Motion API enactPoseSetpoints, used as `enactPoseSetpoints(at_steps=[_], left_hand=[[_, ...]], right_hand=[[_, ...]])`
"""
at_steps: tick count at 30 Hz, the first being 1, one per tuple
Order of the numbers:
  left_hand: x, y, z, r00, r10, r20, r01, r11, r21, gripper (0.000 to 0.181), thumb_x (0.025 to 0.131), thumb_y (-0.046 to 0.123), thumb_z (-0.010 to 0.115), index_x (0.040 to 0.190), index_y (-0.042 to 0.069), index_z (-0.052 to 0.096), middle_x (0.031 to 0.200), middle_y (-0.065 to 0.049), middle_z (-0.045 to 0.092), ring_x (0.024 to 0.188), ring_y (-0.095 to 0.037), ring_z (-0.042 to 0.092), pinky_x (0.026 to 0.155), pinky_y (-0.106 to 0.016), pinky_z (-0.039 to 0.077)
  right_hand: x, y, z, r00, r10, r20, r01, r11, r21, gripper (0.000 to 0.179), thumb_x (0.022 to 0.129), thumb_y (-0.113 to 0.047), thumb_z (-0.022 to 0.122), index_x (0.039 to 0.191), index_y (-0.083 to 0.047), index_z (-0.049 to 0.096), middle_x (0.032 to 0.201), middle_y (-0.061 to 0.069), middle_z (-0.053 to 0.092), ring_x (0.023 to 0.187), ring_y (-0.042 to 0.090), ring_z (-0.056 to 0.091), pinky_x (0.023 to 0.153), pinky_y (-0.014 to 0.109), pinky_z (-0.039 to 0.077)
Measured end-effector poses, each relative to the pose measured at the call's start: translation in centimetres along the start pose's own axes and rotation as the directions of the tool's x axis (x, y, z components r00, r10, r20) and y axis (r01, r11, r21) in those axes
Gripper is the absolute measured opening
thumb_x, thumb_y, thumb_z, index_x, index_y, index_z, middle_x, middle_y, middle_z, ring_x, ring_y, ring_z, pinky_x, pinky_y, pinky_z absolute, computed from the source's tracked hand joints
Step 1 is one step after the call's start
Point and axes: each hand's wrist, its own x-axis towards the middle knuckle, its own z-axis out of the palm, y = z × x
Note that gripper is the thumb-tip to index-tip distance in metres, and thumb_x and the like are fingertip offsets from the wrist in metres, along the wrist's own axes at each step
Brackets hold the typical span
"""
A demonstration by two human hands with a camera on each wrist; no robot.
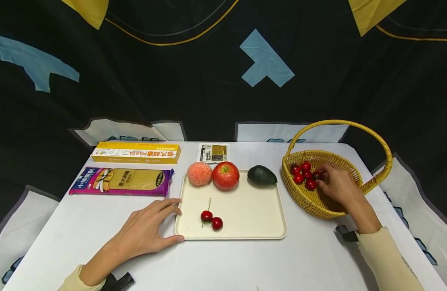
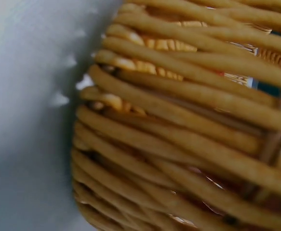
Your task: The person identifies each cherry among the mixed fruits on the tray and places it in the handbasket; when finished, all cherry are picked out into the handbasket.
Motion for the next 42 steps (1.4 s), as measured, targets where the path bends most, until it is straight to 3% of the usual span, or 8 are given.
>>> enactPoseSetpoints(at_steps=[6,12,28,36,42], left_hand=[[-0.1,0.0,0.1,1.000,-0.008,0.003,0.008,1.000,-0.001,0.061,0.078,0.071,0.085,0.120,0.029,0.072,0.154,0.003,0.060,0.138,-0.025,0.060,0.087,-0.054,0.061],[0.0,0.0,0.1,1.000,-0.004,0.000,0.004,1.000,0.003,0.061,0.077,0.071,0.085,0.120,0.029,0.072,0.154,0.003,0.060,0.139,-0.024,0.060,0.086,-0.053,0.061],[0.0,-0.1,0.1,1.000,0.006,-0.004,-0.006,1.000,-0.002,0.062,0.078,0.071,0.085,0.121,0.028,0.072,0.154,0.002,0.060,0.139,-0.025,0.060,0.087,-0.053,0.061],[0.0,0.0,0.1,1.000,0.006,-0.004,-0.006,1.000,0.001,0.062,0.078,0.071,0.085,0.121,0.027,0.073,0.154,0.001,0.061,0.138,-0.026,0.061,0.087,-0.052,0.061],[0.0,0.0,0.1,1.000,0.004,0.000,-0.004,1.000,-0.002,0.062,0.078,0.070,0.085,0.121,0.027,0.073,0.154,0.001,0.061,0.138,-0.026,0.060,0.087,-0.053,0.061]], right_hand=[[0.1,-0.7,-0.7,0.999,0.041,0.025,-0.042,0.999,0.002,0.042,0.095,-0.006,0.079,0.132,0.008,0.062,0.125,0.035,0.065,0.110,0.053,0.065,0.092,0.069,0.054],[-0.1,-2.4,-0.9,0.998,0.050,-0.027,-0.050,0.999,-0.019,0.044,0.097,-0.009,0.078,0.136,0.006,0.063,0.126,0.034,0.064,0.114,0.053,0.062,0.094,0.070,0.053],[-0.4,-9.0,-0.2,0.972,-0.127,-0.196,0.135,0.991,0.024,0.035,0.094,-0.008,0.081,0.127,-0.001,0.070,0.127,0.025,0.066,0.103,0.042,0.067,0.081,0.060,0.060],[0.1,-11.7,0.7,0.958,-0.194,-0.211,0.209,0.977,0.051,0.034,0.094,-0.007,0.083,0.125,-0.003,0.071,0.121,0.018,0.069,0.099,0.035,0.070,0.080,0.055,0.062],[0.6,-13.6,1.6,0.965,-0.200,-0.168,0.211,0.976,0.054,0.035,0.095,-0.011,0.082,0.128,-0.004,0.071,0.119,0.017,0.069,0.092,0.030,0.067,0.073,0.046,0.058]])
